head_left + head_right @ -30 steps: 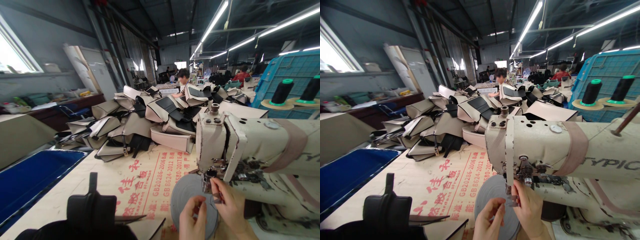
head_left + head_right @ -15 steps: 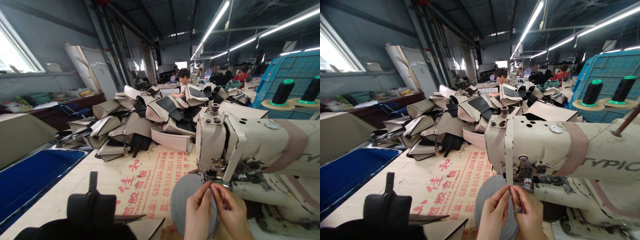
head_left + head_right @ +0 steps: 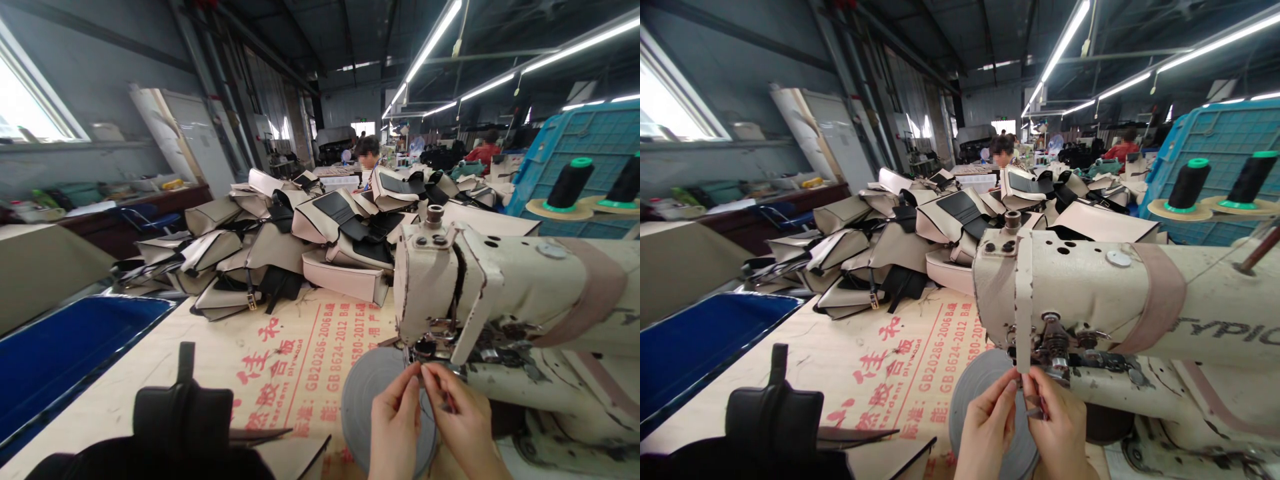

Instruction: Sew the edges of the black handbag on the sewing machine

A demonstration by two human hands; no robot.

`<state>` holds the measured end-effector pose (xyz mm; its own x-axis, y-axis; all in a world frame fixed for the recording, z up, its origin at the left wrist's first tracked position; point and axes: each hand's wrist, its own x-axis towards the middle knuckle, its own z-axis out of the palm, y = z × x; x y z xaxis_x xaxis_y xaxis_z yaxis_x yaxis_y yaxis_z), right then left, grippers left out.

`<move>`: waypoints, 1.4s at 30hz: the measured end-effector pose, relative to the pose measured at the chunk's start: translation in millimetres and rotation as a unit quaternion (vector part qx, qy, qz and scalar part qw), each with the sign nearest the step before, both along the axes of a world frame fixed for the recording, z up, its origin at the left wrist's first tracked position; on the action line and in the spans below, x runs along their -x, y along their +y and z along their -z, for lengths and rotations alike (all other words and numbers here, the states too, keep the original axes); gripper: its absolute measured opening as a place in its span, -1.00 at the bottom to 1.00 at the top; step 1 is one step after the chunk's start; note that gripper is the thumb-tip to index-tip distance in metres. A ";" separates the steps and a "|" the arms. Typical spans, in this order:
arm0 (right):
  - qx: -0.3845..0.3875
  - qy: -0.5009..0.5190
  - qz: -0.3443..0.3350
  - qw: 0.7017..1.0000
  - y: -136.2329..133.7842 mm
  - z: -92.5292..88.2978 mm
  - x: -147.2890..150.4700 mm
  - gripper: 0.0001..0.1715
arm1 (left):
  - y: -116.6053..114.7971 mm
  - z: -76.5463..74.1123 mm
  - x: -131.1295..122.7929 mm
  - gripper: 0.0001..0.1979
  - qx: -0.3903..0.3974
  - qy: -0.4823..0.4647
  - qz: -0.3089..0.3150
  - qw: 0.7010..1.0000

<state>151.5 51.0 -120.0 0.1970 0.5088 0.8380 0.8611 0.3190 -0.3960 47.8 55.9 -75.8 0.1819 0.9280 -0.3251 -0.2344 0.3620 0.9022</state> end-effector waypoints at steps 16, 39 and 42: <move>0.120 -0.021 0.091 0.988 -2.6 -1.3 0.6 -0.67 | 21.6 12.9 16.1 -0.76 -0.213 0.228 -0.034 0.949; 0.320 0.195 -0.145 0.916 -31.3 2.8 24.4 -0.64 | -15.9 53.3 21.6 -0.58 -0.096 0.162 -0.069 0.980; 0.288 0.198 -0.052 0.936 -22.6 1.5 35.8 -0.60 | -20.6 60.3 27.5 -0.60 -0.112 0.163 -0.050 0.979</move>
<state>115.7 28.4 -121.4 0.3581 0.8871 0.2913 0.5858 0.0295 -0.8099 20.2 35.3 -136.1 0.0076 0.9906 -0.1366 0.0549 0.1360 0.9892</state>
